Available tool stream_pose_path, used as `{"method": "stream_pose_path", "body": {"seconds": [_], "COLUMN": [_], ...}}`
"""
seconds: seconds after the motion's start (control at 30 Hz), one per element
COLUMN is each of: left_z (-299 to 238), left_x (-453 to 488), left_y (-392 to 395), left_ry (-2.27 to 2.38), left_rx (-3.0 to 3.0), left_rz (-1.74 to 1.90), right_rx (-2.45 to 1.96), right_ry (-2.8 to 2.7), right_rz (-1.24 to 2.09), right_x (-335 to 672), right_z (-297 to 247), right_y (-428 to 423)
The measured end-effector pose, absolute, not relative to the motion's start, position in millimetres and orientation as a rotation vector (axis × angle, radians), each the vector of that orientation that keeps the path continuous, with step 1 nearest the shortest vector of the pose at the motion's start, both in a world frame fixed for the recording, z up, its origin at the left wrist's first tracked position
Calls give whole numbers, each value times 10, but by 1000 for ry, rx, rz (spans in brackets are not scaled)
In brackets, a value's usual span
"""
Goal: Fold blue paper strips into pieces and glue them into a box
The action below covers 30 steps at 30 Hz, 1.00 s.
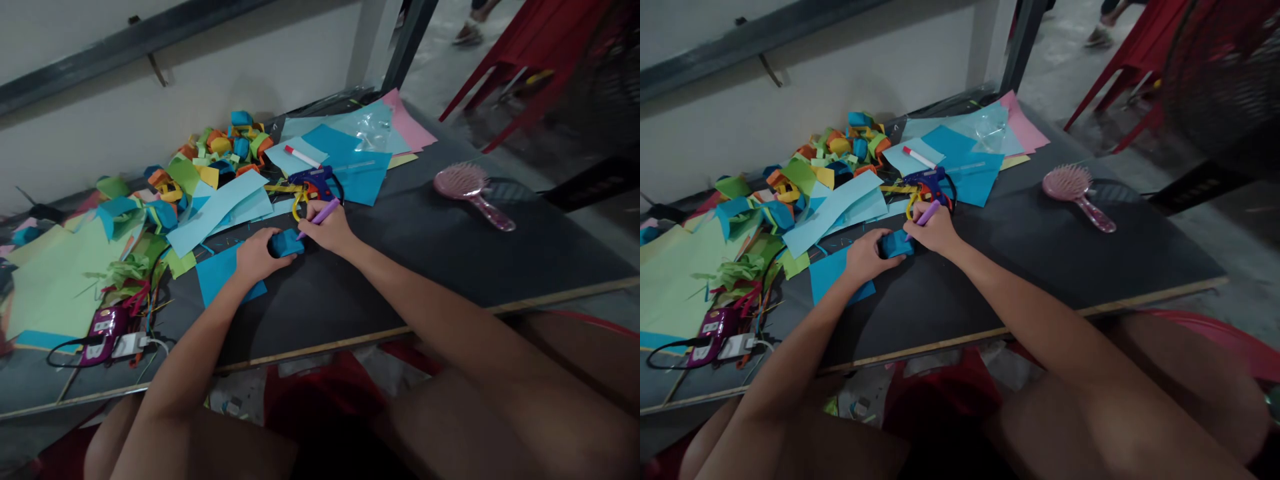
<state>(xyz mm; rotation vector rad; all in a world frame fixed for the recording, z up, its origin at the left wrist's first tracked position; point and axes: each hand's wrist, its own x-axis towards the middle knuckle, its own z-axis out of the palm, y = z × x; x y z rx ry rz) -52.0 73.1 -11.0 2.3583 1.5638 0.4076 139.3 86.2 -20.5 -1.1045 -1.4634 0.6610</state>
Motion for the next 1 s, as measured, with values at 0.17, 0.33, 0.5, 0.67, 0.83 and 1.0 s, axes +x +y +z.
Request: {"method": "stream_pose_path", "body": {"seconds": [0.17,0.33,0.5,0.67,0.83,1.0], "left_z": [-114,-74,-145,-247,-207,-68], "left_x": [-507,-522,-676,-773,-725,-639], "left_y": [730,709,810,1052,1049,846], "left_ry": [1555,1452,1207,1125,1045,1022], "left_rx": [2334,2338,2048,1421,1190,1355], "left_rz": [449,547,944,1358,1363,1242], "right_rx": [-1002,-998,-997,-973,-899,-837], "right_ry": [-1189,-911,-903,-836,-889,-984], "right_rz": [903,981,950,1004,963,851], "right_x": [1370,1385,1442,1464,1425,1383], "right_z": [-236,-245,-246,-235,-176,-78], "right_y": [886,959,992,982,918,821]}}
